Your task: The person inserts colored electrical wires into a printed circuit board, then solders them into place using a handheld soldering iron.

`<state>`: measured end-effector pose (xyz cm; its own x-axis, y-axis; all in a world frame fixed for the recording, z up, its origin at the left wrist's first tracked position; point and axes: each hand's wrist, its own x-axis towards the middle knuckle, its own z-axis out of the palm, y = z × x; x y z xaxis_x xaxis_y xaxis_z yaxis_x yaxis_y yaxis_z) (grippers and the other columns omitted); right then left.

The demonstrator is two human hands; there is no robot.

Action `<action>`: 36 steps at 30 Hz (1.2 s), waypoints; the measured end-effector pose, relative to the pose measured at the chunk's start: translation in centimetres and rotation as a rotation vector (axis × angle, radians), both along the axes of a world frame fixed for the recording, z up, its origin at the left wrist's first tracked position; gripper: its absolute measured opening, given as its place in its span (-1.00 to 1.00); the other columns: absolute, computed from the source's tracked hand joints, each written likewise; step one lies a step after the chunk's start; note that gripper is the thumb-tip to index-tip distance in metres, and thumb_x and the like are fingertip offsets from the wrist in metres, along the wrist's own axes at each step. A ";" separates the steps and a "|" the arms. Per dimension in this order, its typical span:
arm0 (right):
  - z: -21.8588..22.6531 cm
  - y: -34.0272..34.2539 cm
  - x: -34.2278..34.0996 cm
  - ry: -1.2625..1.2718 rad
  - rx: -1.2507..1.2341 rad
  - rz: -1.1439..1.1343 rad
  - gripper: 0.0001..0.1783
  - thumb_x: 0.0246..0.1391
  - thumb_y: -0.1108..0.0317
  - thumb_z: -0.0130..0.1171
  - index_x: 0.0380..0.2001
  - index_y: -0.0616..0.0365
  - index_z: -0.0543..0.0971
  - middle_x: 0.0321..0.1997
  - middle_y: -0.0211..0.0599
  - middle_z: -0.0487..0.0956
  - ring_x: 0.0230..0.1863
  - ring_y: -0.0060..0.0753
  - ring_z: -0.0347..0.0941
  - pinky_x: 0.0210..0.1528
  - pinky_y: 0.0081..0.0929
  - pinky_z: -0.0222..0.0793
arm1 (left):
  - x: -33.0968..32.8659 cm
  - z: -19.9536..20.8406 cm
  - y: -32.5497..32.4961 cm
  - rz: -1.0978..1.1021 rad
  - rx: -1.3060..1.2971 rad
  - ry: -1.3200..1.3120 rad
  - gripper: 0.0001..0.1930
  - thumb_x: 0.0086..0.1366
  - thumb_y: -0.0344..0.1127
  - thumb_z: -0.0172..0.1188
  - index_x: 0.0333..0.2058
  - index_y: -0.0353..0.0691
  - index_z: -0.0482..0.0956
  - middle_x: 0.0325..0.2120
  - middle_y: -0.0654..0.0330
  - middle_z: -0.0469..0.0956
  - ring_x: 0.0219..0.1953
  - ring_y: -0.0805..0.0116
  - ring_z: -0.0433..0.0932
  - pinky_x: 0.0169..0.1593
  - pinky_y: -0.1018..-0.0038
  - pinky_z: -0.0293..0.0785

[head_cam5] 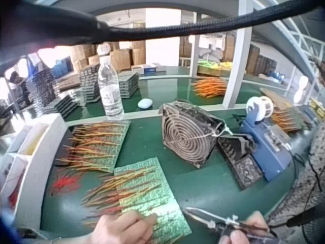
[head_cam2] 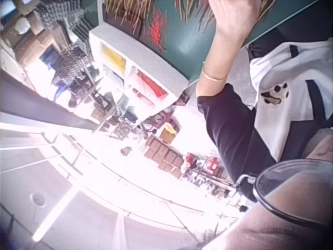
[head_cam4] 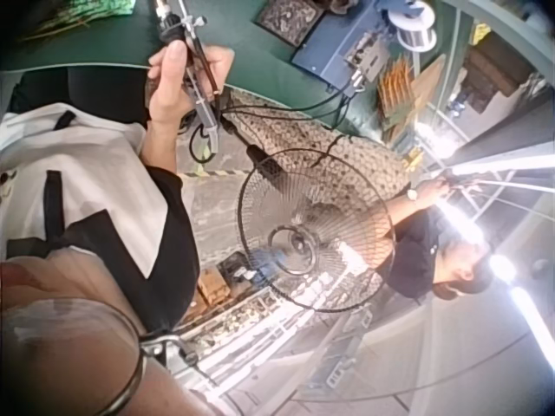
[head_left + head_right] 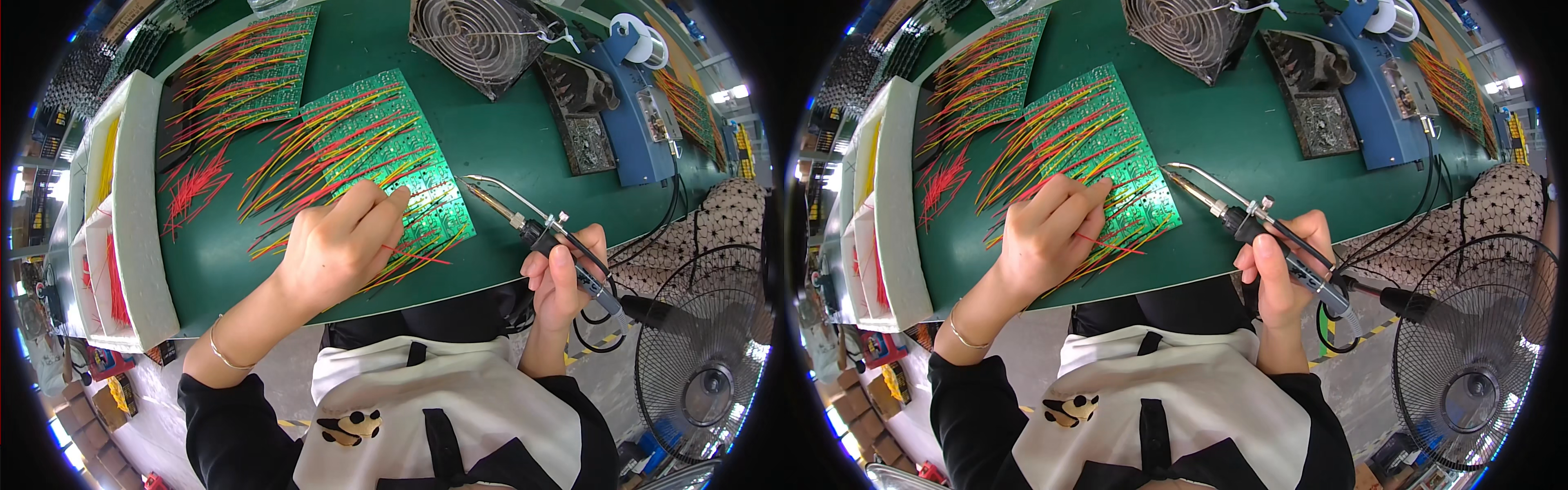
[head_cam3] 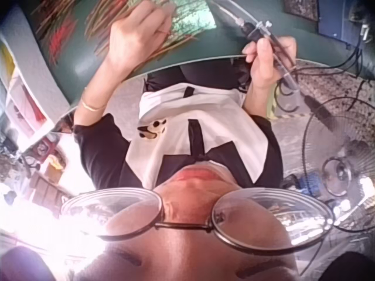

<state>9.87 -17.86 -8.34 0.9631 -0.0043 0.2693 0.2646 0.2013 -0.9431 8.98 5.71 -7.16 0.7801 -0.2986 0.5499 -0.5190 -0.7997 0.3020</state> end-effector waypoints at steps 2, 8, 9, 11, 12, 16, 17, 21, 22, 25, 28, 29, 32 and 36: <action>0.1 0.1 0.0 0.002 0.006 -0.007 -0.78 -0.03 0.40 0.08 -0.47 0.27 0.26 -0.72 -0.23 0.40 -0.78 -0.65 0.23 -0.73 -0.76 0.16 | 0.0 0.0 0.0 -0.002 0.002 -0.002 -0.78 -0.12 -0.63 0.16 -0.40 -0.32 0.54 -0.63 0.24 0.36 -0.70 0.42 0.37 -0.68 0.53 0.31; -0.1 0.0 0.1 -0.016 0.034 -0.018 -0.81 -0.02 0.41 0.04 -0.46 0.26 0.26 -0.73 -0.23 0.38 -0.79 -0.64 0.21 -0.74 -0.75 0.16 | -0.1 0.5 0.0 0.006 0.021 0.020 -0.76 -0.10 -0.60 0.17 -0.36 -0.31 0.53 -0.64 0.24 0.35 -0.70 0.43 0.37 -0.69 0.53 0.30; -0.1 0.0 0.2 -0.017 0.037 -0.021 -0.81 -0.02 0.41 0.04 -0.46 0.26 0.26 -0.73 -0.23 0.38 -0.79 -0.64 0.21 -0.74 -0.75 0.16 | -0.2 0.8 -0.2 0.038 0.064 0.034 -0.75 -0.09 -0.59 0.16 -0.34 -0.32 0.51 -0.64 0.23 0.35 -0.69 0.40 0.37 -0.67 0.52 0.31; -0.3 -0.1 0.4 -0.052 0.104 -0.024 -0.82 -0.02 0.43 0.03 -0.45 0.26 0.26 -0.74 -0.24 0.37 -0.80 -0.64 0.20 -0.74 -0.73 0.16 | -0.3 1.4 -0.4 0.064 0.112 0.045 -0.74 -0.08 -0.59 0.16 -0.32 -0.33 0.50 -0.64 0.22 0.34 -0.69 0.38 0.37 -0.66 0.50 0.32; -0.2 -0.1 0.4 -0.054 0.108 -0.030 -0.82 -0.02 0.43 0.03 -0.45 0.26 0.26 -0.74 -0.24 0.37 -0.80 -0.64 0.20 -0.74 -0.73 0.16 | -0.3 1.9 -0.4 0.075 0.175 -0.038 -0.75 -0.08 -0.58 0.15 -0.33 -0.35 0.48 -0.63 0.20 0.35 -0.68 0.34 0.36 -0.64 0.49 0.31; -0.2 -0.6 0.4 -0.023 0.119 -0.055 -0.82 -0.03 0.44 0.03 -0.45 0.26 0.26 -0.74 -0.24 0.37 -0.81 -0.63 0.19 -0.73 -0.72 0.16 | -0.4 3.8 -0.1 0.055 0.276 -0.236 -0.86 -0.09 -0.50 0.17 -0.47 -0.31 0.44 -0.67 0.28 0.23 -0.70 0.44 0.25 -0.66 0.55 0.25; -0.2 -0.7 0.4 -0.015 0.131 -0.047 -0.82 -0.03 0.43 0.03 -0.45 0.26 0.26 -0.74 -0.24 0.37 -0.81 -0.63 0.18 -0.73 -0.72 0.16 | -1.2 3.5 -0.3 0.022 0.175 -0.146 -0.83 -0.09 -0.47 0.19 -0.49 -0.31 0.39 -0.69 0.26 0.24 -0.71 0.40 0.27 -0.67 0.52 0.24; 0.1 -0.8 0.0 -0.013 0.121 -0.054 -0.82 -0.03 0.43 0.03 -0.45 0.26 0.26 -0.74 -0.24 0.36 -0.81 -0.63 0.18 -0.73 -0.72 0.16 | -2.5 3.1 -2.2 -0.042 -0.018 0.068 -0.67 -0.16 -0.41 0.25 -0.41 -0.32 0.31 -0.62 0.18 0.29 -0.68 0.29 0.33 -0.66 0.46 0.26; 0.1 -1.0 -0.2 -0.027 0.118 -0.053 -0.82 -0.02 0.43 0.03 -0.44 0.26 0.26 -0.74 -0.25 0.36 -0.81 -0.63 0.17 -0.73 -0.72 0.17 | -2.6 3.2 -2.3 -0.040 -0.015 0.066 -0.67 -0.16 -0.41 0.25 -0.41 -0.32 0.31 -0.62 0.18 0.29 -0.68 0.29 0.33 -0.66 0.46 0.26; 0.0 -1.5 -0.4 -0.041 0.135 -0.071 -0.82 -0.02 0.42 0.03 -0.44 0.26 0.26 -0.74 -0.25 0.35 -0.81 -0.63 0.16 -0.72 -0.72 0.17 | -2.8 3.3 -2.7 -0.074 -0.030 0.183 -0.73 -0.08 -0.47 0.18 -0.45 -0.33 0.25 -0.52 0.12 0.31 -0.62 0.25 0.37 -0.64 0.43 0.28; -0.3 -2.4 -0.7 -0.033 0.145 -0.095 -0.82 -0.02 0.42 0.03 -0.44 0.25 0.26 -0.73 -0.25 0.34 -0.80 -0.63 0.16 -0.70 -0.71 0.18 | -2.9 2.5 -2.9 0.014 -0.094 0.173 -0.77 -0.10 -0.57 0.12 -0.46 -0.33 0.24 -0.49 0.10 0.31 -0.58 0.25 0.38 -0.64 0.42 0.27; -0.5 -2.6 -0.8 -0.038 0.144 -0.088 -0.82 -0.02 0.42 0.03 -0.43 0.26 0.26 -0.73 -0.25 0.34 -0.80 -0.63 0.16 -0.70 -0.71 0.18 | -3.1 2.6 -3.4 0.090 -0.071 0.153 -0.81 -0.10 -0.65 0.07 -0.48 -0.32 0.28 -0.49 0.12 0.31 -0.59 0.27 0.36 -0.63 0.43 0.27; -0.8 -2.8 -0.9 -0.056 0.148 -0.063 -0.81 -0.02 0.43 0.03 -0.42 0.26 0.25 -0.73 -0.25 0.35 -0.80 -0.64 0.16 -0.71 -0.71 0.18 | -3.1 1.6 -4.0 0.188 -0.010 0.082 -0.84 -0.06 -0.66 0.08 -0.50 -0.29 0.34 -0.51 0.15 0.31 -0.65 0.29 0.32 -0.63 0.46 0.28; -1.0 -2.9 -1.0 -0.059 0.139 -0.014 -0.81 -0.02 0.45 0.03 -0.40 0.28 0.25 -0.72 -0.24 0.36 -0.79 -0.64 0.18 -0.71 -0.72 0.16 | -3.6 0.6 -5.4 0.222 -0.242 0.063 -0.85 -0.06 -0.66 0.16 -0.46 -0.34 0.51 -0.53 0.16 0.32 -0.59 0.37 0.36 -0.56 0.52 0.28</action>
